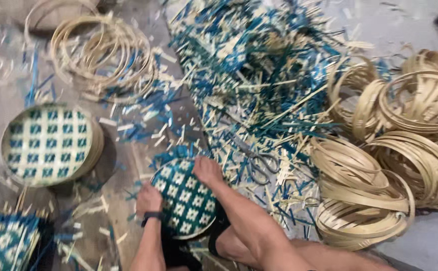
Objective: The person assembles round woven baskets by placing a circular bamboo frame onto a pre-woven mat, trimming excess mat material with shears, and stacking the finished units. The person repeats this process for multiple baskets.
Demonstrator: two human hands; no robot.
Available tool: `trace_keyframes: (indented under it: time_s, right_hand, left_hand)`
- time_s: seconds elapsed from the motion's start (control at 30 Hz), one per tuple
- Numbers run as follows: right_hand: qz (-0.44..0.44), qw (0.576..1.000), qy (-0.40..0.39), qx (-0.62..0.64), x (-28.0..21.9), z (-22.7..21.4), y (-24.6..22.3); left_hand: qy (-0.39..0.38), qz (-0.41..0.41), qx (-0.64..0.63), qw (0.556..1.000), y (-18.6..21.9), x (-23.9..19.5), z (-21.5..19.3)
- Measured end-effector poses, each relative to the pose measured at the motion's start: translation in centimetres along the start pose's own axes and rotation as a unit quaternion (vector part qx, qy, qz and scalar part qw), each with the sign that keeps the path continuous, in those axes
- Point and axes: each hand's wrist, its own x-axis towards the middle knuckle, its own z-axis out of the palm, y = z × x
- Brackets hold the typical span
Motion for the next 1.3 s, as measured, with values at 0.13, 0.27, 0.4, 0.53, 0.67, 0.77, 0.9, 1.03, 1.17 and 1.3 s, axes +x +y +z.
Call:
trace_keyframes:
  time_s: [0.13,0.27,0.4,0.53,0.67,0.77,0.9,1.03,1.17,1.3]
  right_hand:
    - [-0.023,0.996,0.027,-0.081,1.9,1.3,1.4]
    - [-0.161,0.971,0.167,-0.048,0.8,1.3,2.1]
    - [-0.264,0.922,0.283,-0.025,-4.4,-6.8,3.2]
    - [-0.136,0.941,-0.057,-0.305,-7.7,-22.9,5.4]
    - [-0.162,0.905,0.032,-0.391,-12.4,-32.9,9.5]
    - [-0.124,0.955,-0.008,-0.268,-13.2,-31.4,14.5]
    - [-0.135,0.977,0.065,-0.15,-10.7,-23.2,22.2]
    - [-0.101,0.986,0.102,-0.085,-8.6,-14.9,29.3]
    - [-0.125,0.971,0.183,-0.089,-5.0,-11.1,29.9]
    - [-0.07,0.971,0.149,-0.174,-1.1,-9.7,28.3]
  left_hand:
    - [-0.058,-0.051,-0.035,0.996,1.1,0.3,-1.0]
    - [-0.061,0.089,-0.102,0.989,0.7,0.4,-3.5]
    - [-0.114,0.092,-0.128,0.981,1.3,-4.5,-9.5]
    - [0.008,0.276,-0.207,0.938,4.3,-13.5,-17.7]
    - [0.054,0.488,-0.325,0.809,4.5,-20.2,-19.8]
    - [0.098,0.552,0.174,0.81,1.0,-20.8,-15.0]
    - [0.002,0.675,0.215,0.706,-5.8,-19.3,-9.5]
    - [-0.033,0.595,0.236,0.768,-9.6,-16.2,-9.2]
    - [0.139,0.312,-0.135,0.93,-5.9,-14.5,-6.4]
    - [0.009,0.066,0.018,0.998,2.7,-15.8,-0.1]
